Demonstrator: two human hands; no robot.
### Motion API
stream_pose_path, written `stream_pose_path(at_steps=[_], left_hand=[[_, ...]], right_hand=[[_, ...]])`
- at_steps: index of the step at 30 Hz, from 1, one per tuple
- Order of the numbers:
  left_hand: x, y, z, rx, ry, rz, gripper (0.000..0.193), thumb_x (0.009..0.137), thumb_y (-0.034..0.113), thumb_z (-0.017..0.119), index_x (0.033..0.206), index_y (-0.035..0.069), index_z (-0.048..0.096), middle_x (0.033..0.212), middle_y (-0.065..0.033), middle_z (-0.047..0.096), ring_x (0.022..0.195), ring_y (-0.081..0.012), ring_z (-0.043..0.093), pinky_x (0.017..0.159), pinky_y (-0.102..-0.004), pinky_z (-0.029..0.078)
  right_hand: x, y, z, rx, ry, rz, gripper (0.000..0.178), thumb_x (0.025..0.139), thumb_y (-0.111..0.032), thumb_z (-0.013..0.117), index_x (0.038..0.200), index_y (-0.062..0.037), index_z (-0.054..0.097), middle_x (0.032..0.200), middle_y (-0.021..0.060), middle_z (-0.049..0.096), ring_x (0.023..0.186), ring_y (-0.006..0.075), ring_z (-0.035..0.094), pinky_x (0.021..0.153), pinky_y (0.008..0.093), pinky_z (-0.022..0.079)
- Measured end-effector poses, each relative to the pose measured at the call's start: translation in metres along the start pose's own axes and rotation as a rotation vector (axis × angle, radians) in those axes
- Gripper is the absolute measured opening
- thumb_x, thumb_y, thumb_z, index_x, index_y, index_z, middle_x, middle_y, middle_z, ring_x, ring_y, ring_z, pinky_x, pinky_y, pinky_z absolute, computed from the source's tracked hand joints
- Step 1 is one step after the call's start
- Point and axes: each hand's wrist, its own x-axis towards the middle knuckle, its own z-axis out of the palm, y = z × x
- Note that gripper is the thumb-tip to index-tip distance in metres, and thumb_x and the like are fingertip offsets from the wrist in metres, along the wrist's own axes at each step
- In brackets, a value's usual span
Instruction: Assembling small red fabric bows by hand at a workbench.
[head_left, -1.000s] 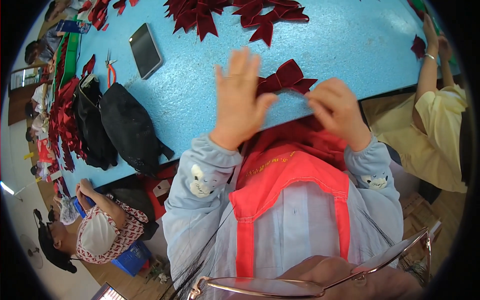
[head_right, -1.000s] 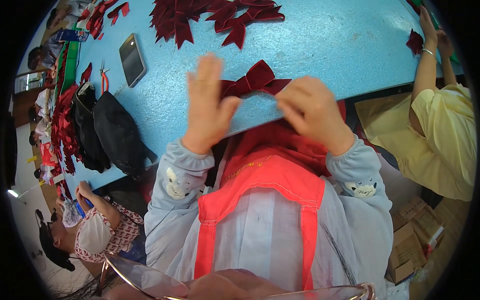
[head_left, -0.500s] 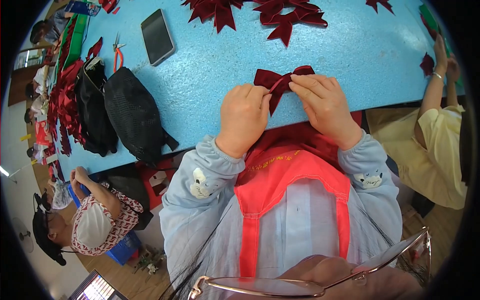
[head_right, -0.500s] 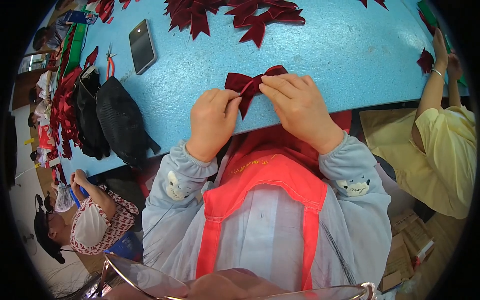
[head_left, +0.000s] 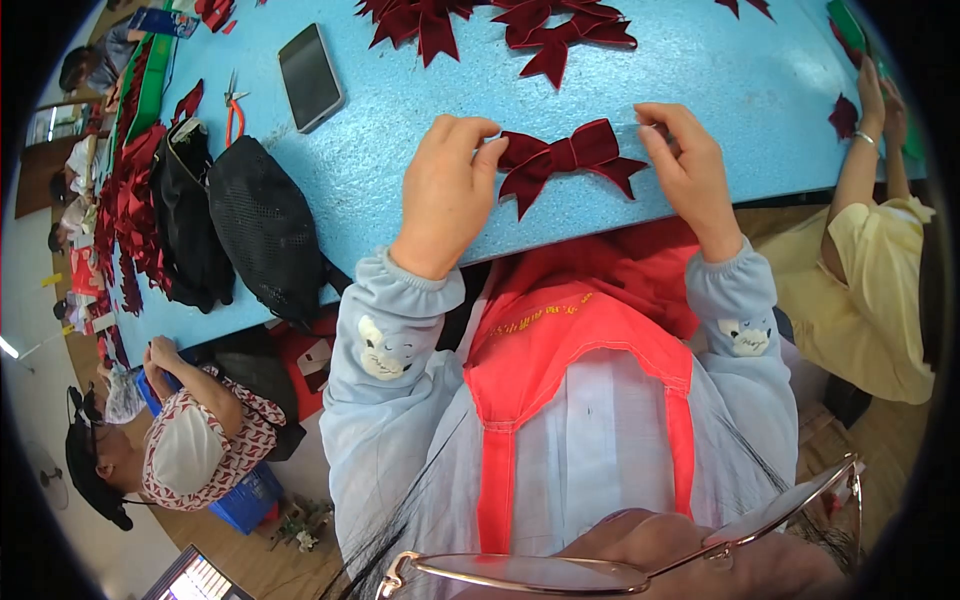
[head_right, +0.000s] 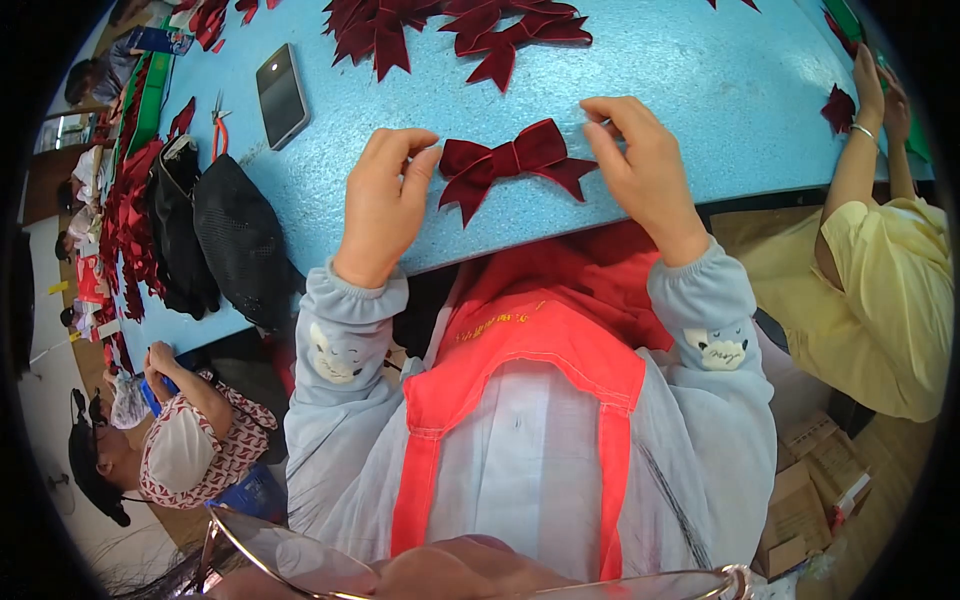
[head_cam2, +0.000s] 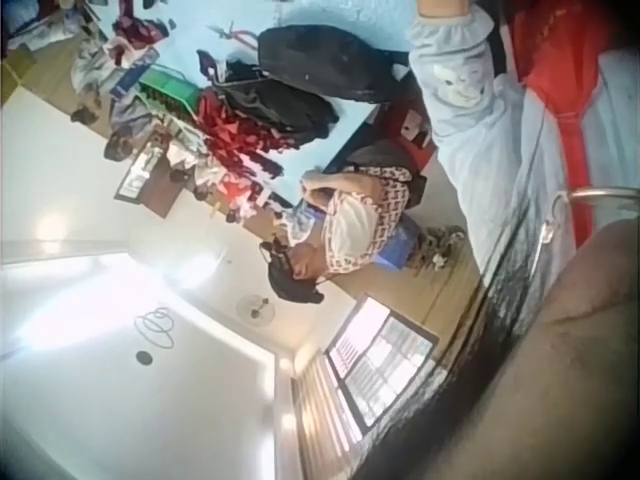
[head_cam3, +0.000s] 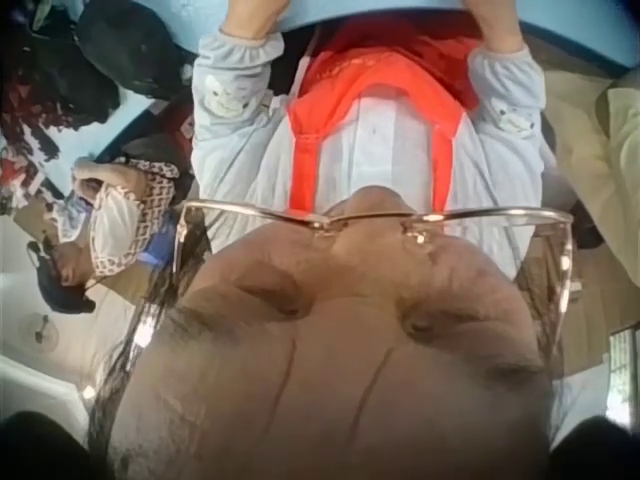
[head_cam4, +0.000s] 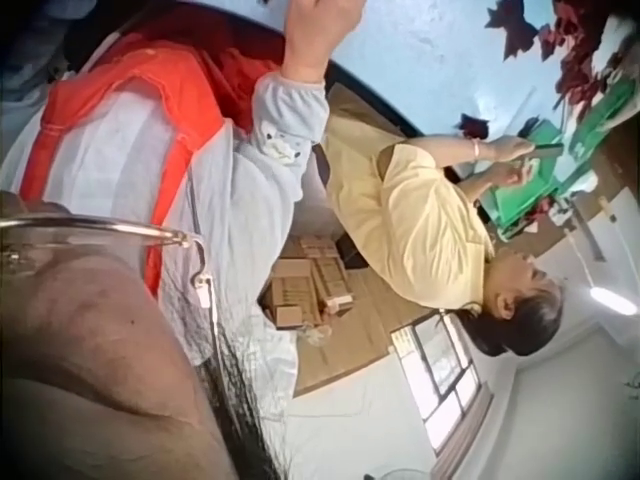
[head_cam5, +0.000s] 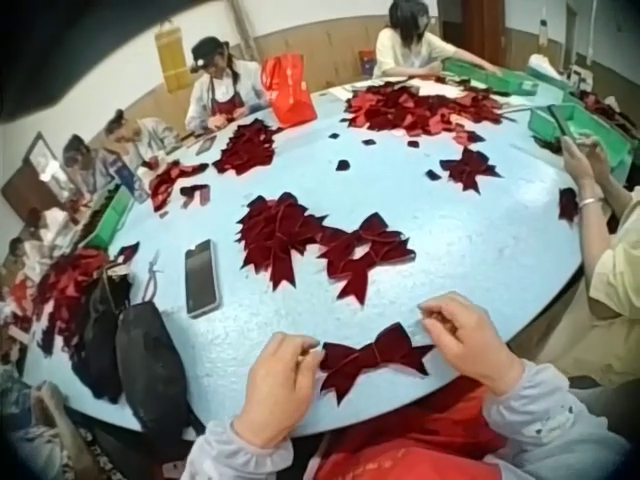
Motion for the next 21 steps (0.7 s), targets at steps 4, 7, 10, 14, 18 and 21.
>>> stream_pose_path(at_steps=[4,7,10,14,18,21], left_hand=[[0.0,0.023,0.006,0.069,-0.122,-0.032,0.017,0.077,0.015,0.067,0.084,0.004,0.057,0.081,-0.0117,0.056,0.073,-0.029,0.056,0.061,-0.0391,0.045],[-0.01,0.025,0.019,0.173,-0.106,0.007,0.016,0.077,0.014,0.066,0.084,0.004,0.056,0.078,-0.0115,0.056,0.072,-0.0286,0.056,0.06,-0.0387,0.045],[-0.013,0.022,0.03,0.204,-0.052,0.055,0.014,0.077,0.013,0.066,0.084,0.004,0.056,0.076,-0.0114,0.056,0.071,-0.0288,0.056,0.059,-0.0386,0.045],[-0.02,0.021,0.04,0.085,0.071,0.027,0.013,0.078,0.01,0.064,0.085,0.003,0.057,0.075,-0.0122,0.058,0.069,-0.0297,0.058,0.059,-0.0372,0.046],[-0.021,0.025,0.041,-0.066,0.073,-0.097,0.011,0.079,0.008,0.063,0.087,0.002,0.057,0.077,-0.0137,0.061,0.067,-0.0305,0.06,0.059,-0.0359,0.047],[-0.019,0.032,0.04,-0.029,-0.006,-0.119,0.007,0.079,0.005,0.061,0.081,0.002,0.055,0.078,-0.0142,0.06,0.069,-0.0313,0.059,0.06,-0.0399,0.047]], right_hand=[[0.013,-0.002,0.007,-0.072,-0.072,-0.141,0.026,0.079,-0.002,0.06,0.104,-0.005,0.061,0.101,0.0097,0.06,0.093,0.0272,0.055,0.079,0.0348,0.044],[0.019,-0.011,0.02,-0.219,-0.1,-0.507,0.027,0.078,-0.003,0.061,0.105,-0.0051,0.06,0.103,0.0096,0.059,0.094,0.0278,0.054,0.081,0.0355,0.044],[0.02,-0.01,0.041,-0.263,-0.246,-0.535,0.03,0.076,-0.005,0.063,0.106,-0.0054,0.059,0.104,0.0091,0.057,0.096,0.0283,0.052,0.084,0.0366,0.042],[0.02,-0.01,0.043,-0.231,-0.278,-0.437,0.033,0.074,-0.007,0.063,0.107,-0.0054,0.058,0.103,0.0083,0.056,0.098,0.0282,0.051,0.086,0.0373,0.041],[0.02,-0.014,0.044,-0.311,-0.355,-0.34,0.033,0.074,-0.007,0.064,0.106,-0.0056,0.058,0.101,0.0078,0.056,0.097,0.0277,0.05,0.086,0.0372,0.04],[0.02,-0.013,0.04,-0.309,-0.354,-0.366,0.033,0.074,-0.006,0.064,0.106,-0.0049,0.058,0.1,0.0085,0.057,0.095,0.0268,0.053,0.084,0.0358,0.042]])
